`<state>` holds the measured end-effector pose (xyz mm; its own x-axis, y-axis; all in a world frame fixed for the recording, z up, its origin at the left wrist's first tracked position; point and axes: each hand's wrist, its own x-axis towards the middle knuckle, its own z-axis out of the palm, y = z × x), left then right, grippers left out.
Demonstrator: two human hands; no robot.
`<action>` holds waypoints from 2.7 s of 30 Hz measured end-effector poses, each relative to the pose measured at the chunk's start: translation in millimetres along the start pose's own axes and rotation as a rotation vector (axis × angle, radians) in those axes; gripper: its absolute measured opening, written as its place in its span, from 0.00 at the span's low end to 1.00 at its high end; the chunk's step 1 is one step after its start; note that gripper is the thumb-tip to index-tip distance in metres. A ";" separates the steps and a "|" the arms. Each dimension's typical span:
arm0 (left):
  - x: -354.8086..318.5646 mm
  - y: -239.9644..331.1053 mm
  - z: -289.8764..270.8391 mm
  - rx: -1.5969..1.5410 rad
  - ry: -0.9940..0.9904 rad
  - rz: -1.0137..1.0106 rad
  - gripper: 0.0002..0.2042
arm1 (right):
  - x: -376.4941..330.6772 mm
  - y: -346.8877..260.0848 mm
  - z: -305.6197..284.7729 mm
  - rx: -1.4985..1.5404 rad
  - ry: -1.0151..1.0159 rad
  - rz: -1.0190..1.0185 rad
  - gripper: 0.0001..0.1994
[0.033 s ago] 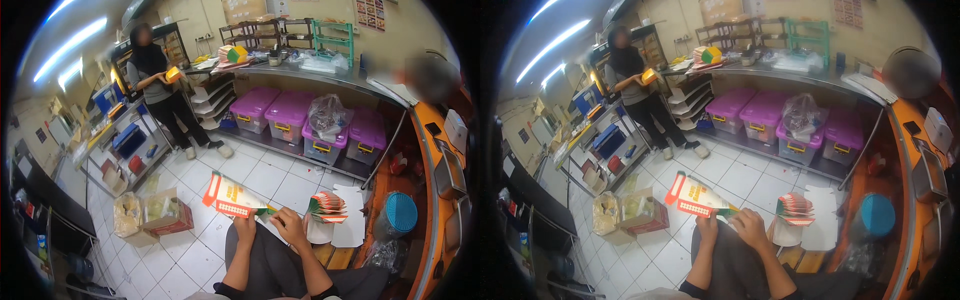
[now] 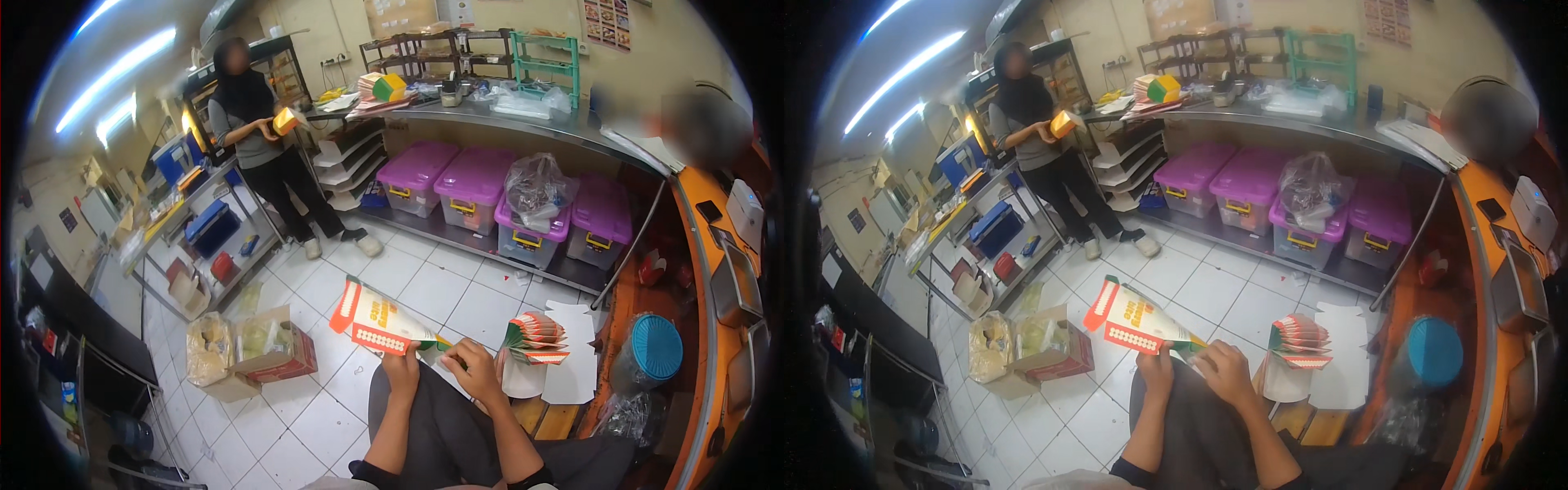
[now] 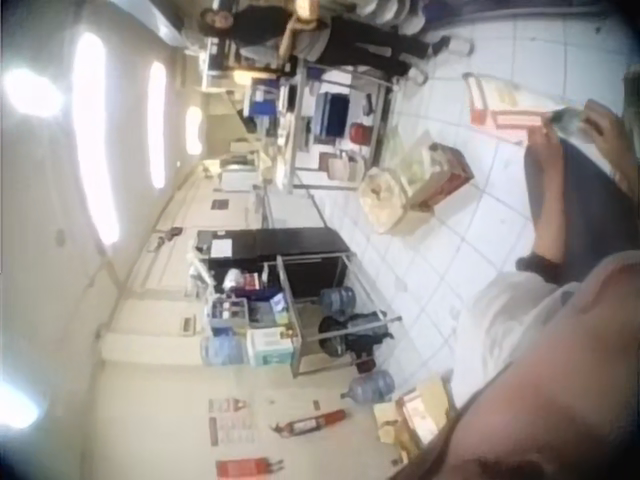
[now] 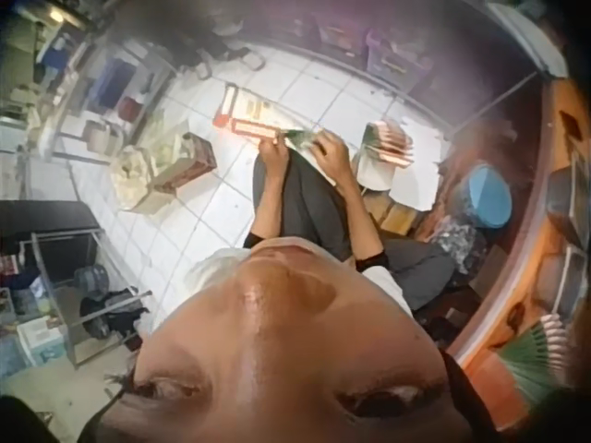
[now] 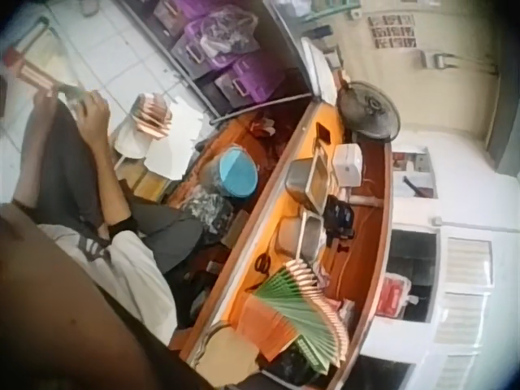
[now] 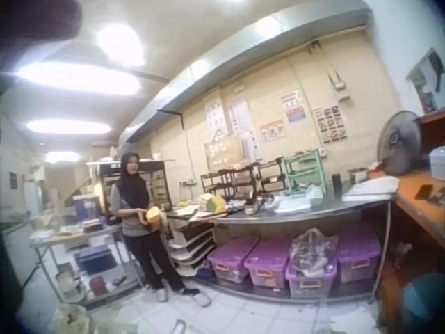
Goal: The person sits on the floor and folds flat cardboard pieces into small boxes by hand. They repeatedly pick up a piece, fold the sides, and secure the flaps, stacking the finished boxes on a small stool. Another person is visible in the background working at a counter.
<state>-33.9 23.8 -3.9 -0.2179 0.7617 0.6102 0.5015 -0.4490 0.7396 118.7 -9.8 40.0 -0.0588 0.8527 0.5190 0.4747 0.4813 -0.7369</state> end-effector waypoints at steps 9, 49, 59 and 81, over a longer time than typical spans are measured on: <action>-13.1 34.4 8.9 -0.373 0.088 -0.308 0.08 | 6.7 -22.0 -5.0 0.133 0.086 0.057 0.07; -34.0 77.0 1.6 -0.774 -0.167 -0.398 0.10 | 18.2 -75.9 -43.4 0.111 0.053 0.197 0.05; -39.5 53.8 -0.7 -1.188 -0.425 -0.373 0.27 | 26.4 -73.7 -23.9 -0.222 0.293 -0.005 0.10; -9.8 43.2 -46.2 -0.892 -0.189 -0.848 0.19 | 14.7 -49.2 -9.5 -0.477 -0.082 -0.234 0.25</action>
<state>-48.8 -24.6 35.2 -0.0339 0.9881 -0.1499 -0.4982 0.1133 0.8596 102.8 -22.8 88.0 -0.2701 0.7558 0.5965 0.7859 0.5310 -0.3170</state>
